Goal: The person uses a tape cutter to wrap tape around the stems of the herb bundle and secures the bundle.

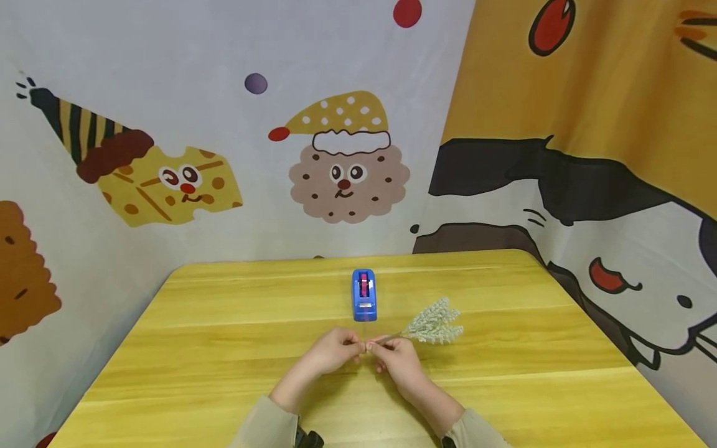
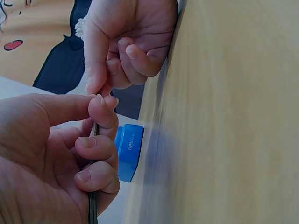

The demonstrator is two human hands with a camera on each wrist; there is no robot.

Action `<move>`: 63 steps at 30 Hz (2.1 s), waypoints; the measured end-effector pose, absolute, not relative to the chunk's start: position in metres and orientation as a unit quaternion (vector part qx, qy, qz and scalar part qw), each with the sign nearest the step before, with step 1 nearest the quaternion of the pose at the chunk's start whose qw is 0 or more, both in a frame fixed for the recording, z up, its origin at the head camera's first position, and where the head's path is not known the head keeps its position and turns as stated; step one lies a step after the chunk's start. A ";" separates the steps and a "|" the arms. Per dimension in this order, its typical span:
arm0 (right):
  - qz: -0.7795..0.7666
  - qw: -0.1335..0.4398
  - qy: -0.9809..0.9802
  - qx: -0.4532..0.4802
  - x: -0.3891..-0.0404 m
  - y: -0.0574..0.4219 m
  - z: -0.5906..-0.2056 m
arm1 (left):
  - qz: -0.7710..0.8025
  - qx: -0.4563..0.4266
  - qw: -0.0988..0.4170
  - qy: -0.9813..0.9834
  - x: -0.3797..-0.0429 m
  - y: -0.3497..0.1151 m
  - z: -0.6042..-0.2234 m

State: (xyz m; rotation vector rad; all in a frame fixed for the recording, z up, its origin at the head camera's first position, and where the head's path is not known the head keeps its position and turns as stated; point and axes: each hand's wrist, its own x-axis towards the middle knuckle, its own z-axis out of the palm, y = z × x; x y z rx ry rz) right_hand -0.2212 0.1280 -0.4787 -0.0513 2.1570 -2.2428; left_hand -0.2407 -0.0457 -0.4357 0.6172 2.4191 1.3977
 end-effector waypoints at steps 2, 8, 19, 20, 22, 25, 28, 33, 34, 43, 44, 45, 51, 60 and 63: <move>-0.720 0.012 0.693 -0.021 -0.221 0.127 -0.478 | 0.485 0.213 0.141 0.836 -0.241 -0.045 -0.436; -0.718 0.017 0.695 -0.017 -0.220 0.128 -0.477 | 0.486 0.218 0.142 0.834 -0.242 -0.047 -0.437; -0.729 0.064 0.681 -0.027 -0.213 0.137 -0.474 | 0.483 0.220 0.151 0.834 -0.240 -0.047 -0.432; -0.728 0.068 0.681 -0.025 -0.212 0.137 -0.474 | 0.481 0.221 0.151 0.835 -0.240 -0.047 -0.431; -0.728 0.076 0.681 -0.023 -0.211 0.138 -0.473 | 0.479 0.223 0.152 0.835 -0.240 -0.047 -0.431; -0.724 0.096 0.682 -0.024 -0.209 0.142 -0.472 | 0.477 0.226 0.154 0.835 -0.240 -0.047 -0.431; -0.706 0.137 0.693 -0.051 -0.206 0.150 -0.468 | 0.475 0.231 0.153 0.835 -0.242 -0.048 -0.430; -0.601 0.208 0.758 -0.145 -0.203 0.169 -0.439 | 0.468 0.239 0.159 0.836 -0.245 -0.048 -0.431; -0.575 0.211 0.773 -0.164 -0.204 0.173 -0.429 | 0.467 0.241 0.160 0.836 -0.246 -0.048 -0.431; -0.432 0.205 0.832 -0.281 -0.259 0.191 -0.361 | 0.470 0.260 0.173 0.826 -0.252 -0.049 -0.430; -0.421 0.215 0.834 -0.286 -0.267 0.191 -0.362 | 0.471 0.260 0.173 0.825 -0.253 -0.050 -0.430; -0.408 0.226 0.836 -0.287 -0.275 0.192 -0.363 | 0.472 0.260 0.173 0.825 -0.252 -0.050 -0.430; -0.339 0.333 0.831 -0.290 -0.303 0.185 -0.385 | 0.472 0.255 0.175 0.825 -0.251 -0.049 -0.428; -0.299 0.376 0.809 -0.338 -0.309 0.168 -0.394 | 0.466 0.256 0.155 0.833 -0.249 -0.047 -0.425; -0.304 0.370 0.813 -0.331 -0.303 0.166 -0.394 | 0.467 0.255 0.154 0.833 -0.250 -0.047 -0.425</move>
